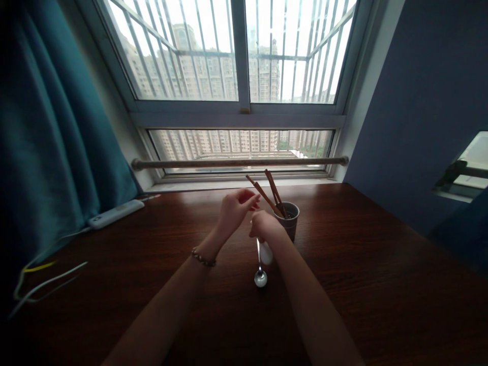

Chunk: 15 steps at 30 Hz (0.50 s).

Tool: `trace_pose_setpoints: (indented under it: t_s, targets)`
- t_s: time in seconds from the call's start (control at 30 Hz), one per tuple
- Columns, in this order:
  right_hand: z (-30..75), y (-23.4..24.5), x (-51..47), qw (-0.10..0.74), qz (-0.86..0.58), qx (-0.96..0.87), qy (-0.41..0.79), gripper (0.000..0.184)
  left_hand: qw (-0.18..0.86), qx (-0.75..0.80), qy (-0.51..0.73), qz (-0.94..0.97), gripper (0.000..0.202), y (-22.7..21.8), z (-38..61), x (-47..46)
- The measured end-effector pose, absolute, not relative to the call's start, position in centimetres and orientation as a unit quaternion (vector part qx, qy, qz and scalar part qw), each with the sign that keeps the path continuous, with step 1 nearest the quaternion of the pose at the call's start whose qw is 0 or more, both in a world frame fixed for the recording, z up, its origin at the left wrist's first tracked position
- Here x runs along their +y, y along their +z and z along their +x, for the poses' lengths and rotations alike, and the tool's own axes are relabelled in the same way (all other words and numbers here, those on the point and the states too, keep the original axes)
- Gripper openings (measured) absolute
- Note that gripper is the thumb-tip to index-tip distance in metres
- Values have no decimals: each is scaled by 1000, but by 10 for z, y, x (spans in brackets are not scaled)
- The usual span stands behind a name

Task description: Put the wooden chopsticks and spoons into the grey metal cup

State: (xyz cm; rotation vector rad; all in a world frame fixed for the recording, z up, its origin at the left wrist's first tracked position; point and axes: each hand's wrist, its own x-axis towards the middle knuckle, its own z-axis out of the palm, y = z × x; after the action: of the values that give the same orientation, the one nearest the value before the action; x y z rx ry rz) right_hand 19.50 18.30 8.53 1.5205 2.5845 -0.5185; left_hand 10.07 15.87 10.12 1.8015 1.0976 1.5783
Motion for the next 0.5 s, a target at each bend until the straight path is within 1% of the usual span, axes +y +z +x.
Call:
trace_pose_setpoints:
  t_s: [0.07, 0.13, 0.17, 0.23, 0.3, 0.37, 0.43, 0.5]
  targets:
    - [210, 112, 166, 2, 508, 812, -287, 10, 244, 404, 598, 647, 25, 113, 90, 156]
    - [230, 141, 145, -85, 488, 817, -296, 6, 243, 422, 595, 639, 27, 120, 79, 155]
    - [240, 155, 133, -139, 485, 820, -270, 6, 248, 436, 584, 639, 27, 121, 75, 156]
    - [261, 180, 109, -250, 499, 813, -167, 9, 277, 460, 556, 634, 24, 119, 69, 162]
    - [280, 198, 87, -356, 554, 750, -64, 13, 325, 464, 549, 614, 20, 111, 69, 171]
    - [294, 206, 76, -463, 593, 658, 34, 18, 360, 448, 564, 593, 25, 101, 77, 179]
    - [302, 203, 80, -501, 606, 610, 94, 19, 383, 429, 573, 584, 34, 90, 89, 183]
    - [304, 191, 101, -472, 618, 618, 121, 14, 417, 411, 570, 577, 39, 81, 103, 184]
